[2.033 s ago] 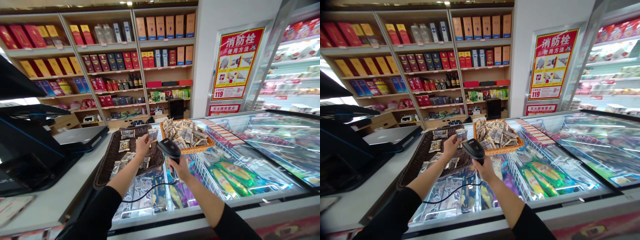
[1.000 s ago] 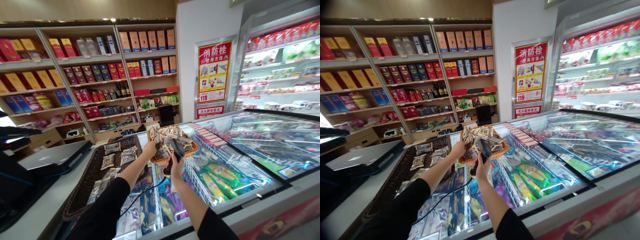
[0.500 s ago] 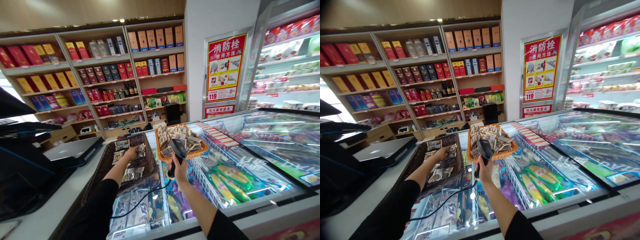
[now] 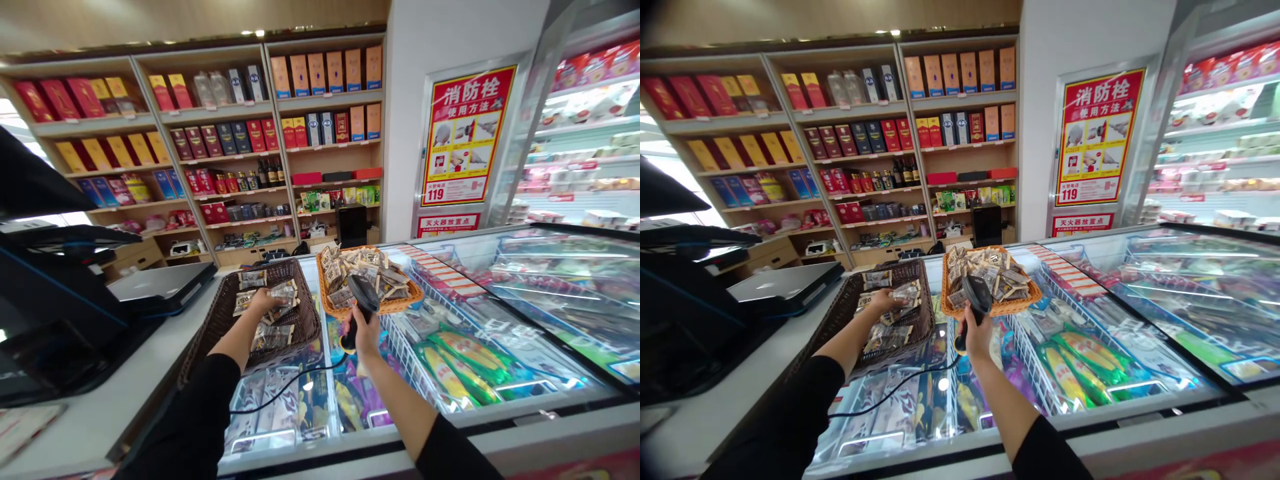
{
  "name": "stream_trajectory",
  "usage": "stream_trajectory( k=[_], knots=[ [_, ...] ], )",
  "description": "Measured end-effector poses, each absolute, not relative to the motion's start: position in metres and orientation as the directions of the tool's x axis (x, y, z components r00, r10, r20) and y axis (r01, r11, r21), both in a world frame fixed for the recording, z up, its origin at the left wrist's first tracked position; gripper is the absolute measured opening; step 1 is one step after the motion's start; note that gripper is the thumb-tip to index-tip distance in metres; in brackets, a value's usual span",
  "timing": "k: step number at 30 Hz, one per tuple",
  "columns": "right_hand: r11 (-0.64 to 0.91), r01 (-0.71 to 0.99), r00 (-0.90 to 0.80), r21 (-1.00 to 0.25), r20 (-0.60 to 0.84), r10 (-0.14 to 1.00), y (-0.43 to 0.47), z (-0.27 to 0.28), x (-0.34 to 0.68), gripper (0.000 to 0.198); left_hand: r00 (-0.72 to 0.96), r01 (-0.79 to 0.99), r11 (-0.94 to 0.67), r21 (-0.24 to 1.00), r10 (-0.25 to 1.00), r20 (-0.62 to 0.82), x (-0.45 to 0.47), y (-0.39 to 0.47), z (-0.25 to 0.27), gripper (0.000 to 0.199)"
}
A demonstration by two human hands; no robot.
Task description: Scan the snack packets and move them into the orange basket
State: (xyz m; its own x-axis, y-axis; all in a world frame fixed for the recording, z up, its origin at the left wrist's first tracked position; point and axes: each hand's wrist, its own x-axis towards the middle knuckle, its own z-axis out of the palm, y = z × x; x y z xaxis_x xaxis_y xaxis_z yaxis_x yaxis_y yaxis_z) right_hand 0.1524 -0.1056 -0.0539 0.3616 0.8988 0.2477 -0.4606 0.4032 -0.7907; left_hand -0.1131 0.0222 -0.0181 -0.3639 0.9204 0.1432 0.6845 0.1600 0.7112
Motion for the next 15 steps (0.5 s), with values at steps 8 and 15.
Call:
stream_trajectory(
  k=[8, 15],
  knots=[
    [0.382, -0.422, 0.293, -0.823, 0.274, 0.916, -0.109, -0.054, 0.151, 0.036, -0.306, 0.139, -0.229, 0.963, 0.916, 0.262, -0.083, 0.012, 0.006, 0.057],
    [0.44, -0.19, 0.04, -0.878, 0.441, 0.897, -0.12, -0.056, 0.151, 0.034, 0.048, 0.468, -0.149, 0.871, 0.989, 0.143, -0.075, -0.019, -0.017, 0.043]
  ],
)
